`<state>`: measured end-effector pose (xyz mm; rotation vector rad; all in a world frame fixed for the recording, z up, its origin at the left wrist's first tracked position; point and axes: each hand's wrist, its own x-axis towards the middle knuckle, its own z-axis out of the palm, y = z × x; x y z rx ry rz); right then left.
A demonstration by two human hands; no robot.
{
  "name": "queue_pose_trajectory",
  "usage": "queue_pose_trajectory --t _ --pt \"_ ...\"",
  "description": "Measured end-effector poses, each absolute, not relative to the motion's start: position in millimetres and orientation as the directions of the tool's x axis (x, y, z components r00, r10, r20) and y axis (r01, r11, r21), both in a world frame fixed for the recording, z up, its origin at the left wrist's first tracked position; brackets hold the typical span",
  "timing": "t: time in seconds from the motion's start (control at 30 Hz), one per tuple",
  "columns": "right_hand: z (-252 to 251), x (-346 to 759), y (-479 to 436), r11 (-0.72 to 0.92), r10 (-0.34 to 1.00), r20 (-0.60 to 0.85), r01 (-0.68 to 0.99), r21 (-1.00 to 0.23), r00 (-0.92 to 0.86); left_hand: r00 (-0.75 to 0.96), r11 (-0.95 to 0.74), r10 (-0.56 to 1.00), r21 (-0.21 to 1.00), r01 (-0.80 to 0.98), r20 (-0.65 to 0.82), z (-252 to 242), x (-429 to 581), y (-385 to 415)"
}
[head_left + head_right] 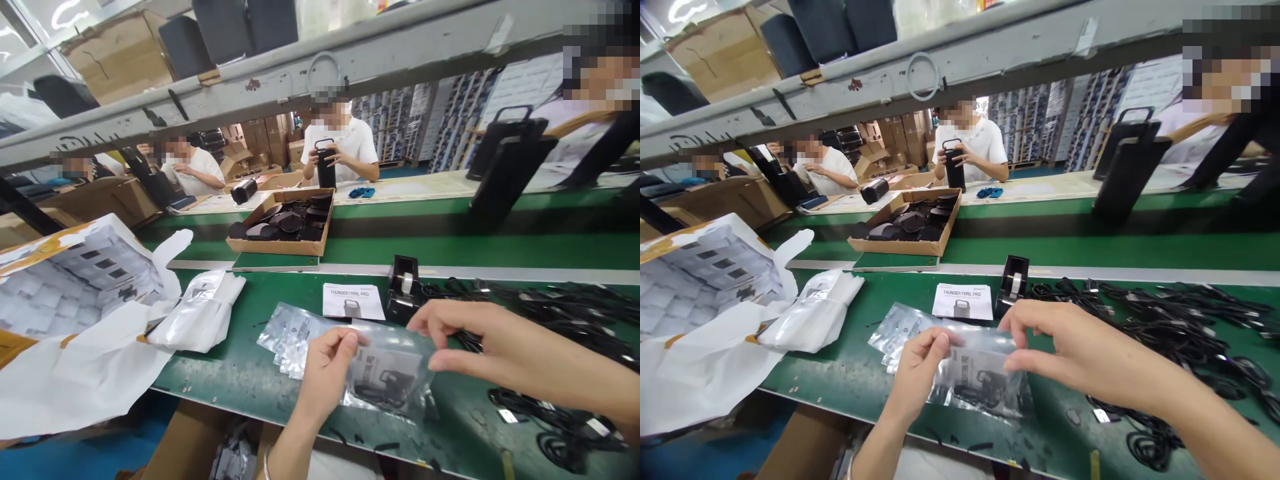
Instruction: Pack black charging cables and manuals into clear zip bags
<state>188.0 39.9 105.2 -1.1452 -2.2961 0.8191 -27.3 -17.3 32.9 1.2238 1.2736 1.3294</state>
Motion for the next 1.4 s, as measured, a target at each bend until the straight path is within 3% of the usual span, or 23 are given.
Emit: queue_pose_trajectory --t 0.13,0.27,0.37,0.5,0.63,0.77,0.87,1.03,1.1,1.17,1.27,1.4 --pt "63.9 189.6 32.6 0.288 0.869 0.057 0.408 -0.866 -0.491 -0.154 -0.065 0.985 0.996 0.055 0.072 34.2 -20.4 -17.0" --pt "40.9 174.0 25.4 0.119 0.904 -0.059 0.382 -0.916 -0.423 -0.158 -0.053 0.987 0.996 -0.066 0.042 27.4 -15.7 -13.9" --pt "38.7 169.5 24.5 0.084 0.924 -0.043 0.311 -0.947 -0.379 -0.122 0.025 0.992 0.996 -0.09 -0.036 21.3 -13.7 -11.7" --pt "39.3 179.9 27.1 0.147 0.916 0.015 0.301 -0.942 -0.401 -0.116 0.025 0.993 0.998 0.053 -0.019 19.4 -15.3 -11.8" --pt "36.3 192.0 29.7 0.338 0.888 0.167 0.362 -0.869 -0.428 -0.045 0.02 0.999 0.996 0.09 -0.016 20.2 -22.7 -12.1" --pt "33.1 194.3 31.7 0.502 0.827 0.312 0.363 -0.785 -0.467 -0.111 0.116 0.986 0.991 -0.064 -0.123 25.8 -26.7 -10.6" --pt "29.9 192.9 31.8 0.572 0.789 0.377 0.355 -0.74 -0.484 -0.087 0.093 0.99 0.985 -0.142 -0.106 32.1 -22.3 -9.0" --pt "23.0 195.4 31.5 0.614 0.759 0.413 0.345 -0.71 -0.503 -0.025 0.134 0.991 0.988 0.074 -0.132 29.0 -12.9 -3.2" --pt "22.1 197.3 34.6 0.518 0.841 0.365 0.396 -0.759 -0.4 -0.03 0.129 0.991 0.988 0.086 -0.127 23.0 -12.9 -1.5" --pt "22.8 197.3 41.6 0.302 0.953 0.255 0.482 -0.822 -0.161 -0.066 0.107 0.993 0.991 0.082 -0.102 16.7 -14.2 -1.5" --pt "24.8 190.7 59.0 0.004 0.989 0.078 0.513 -0.858 0.123 -0.123 0.083 0.989 0.995 0.049 -0.077 9.2 -15.2 -3.5" --pt "23.8 172.8 82.9 -0.09 0.994 -0.056 0.434 -0.897 0.091 -0.143 0.092 0.986 0.995 0.022 -0.088 5.0 -13.5 -6.1"
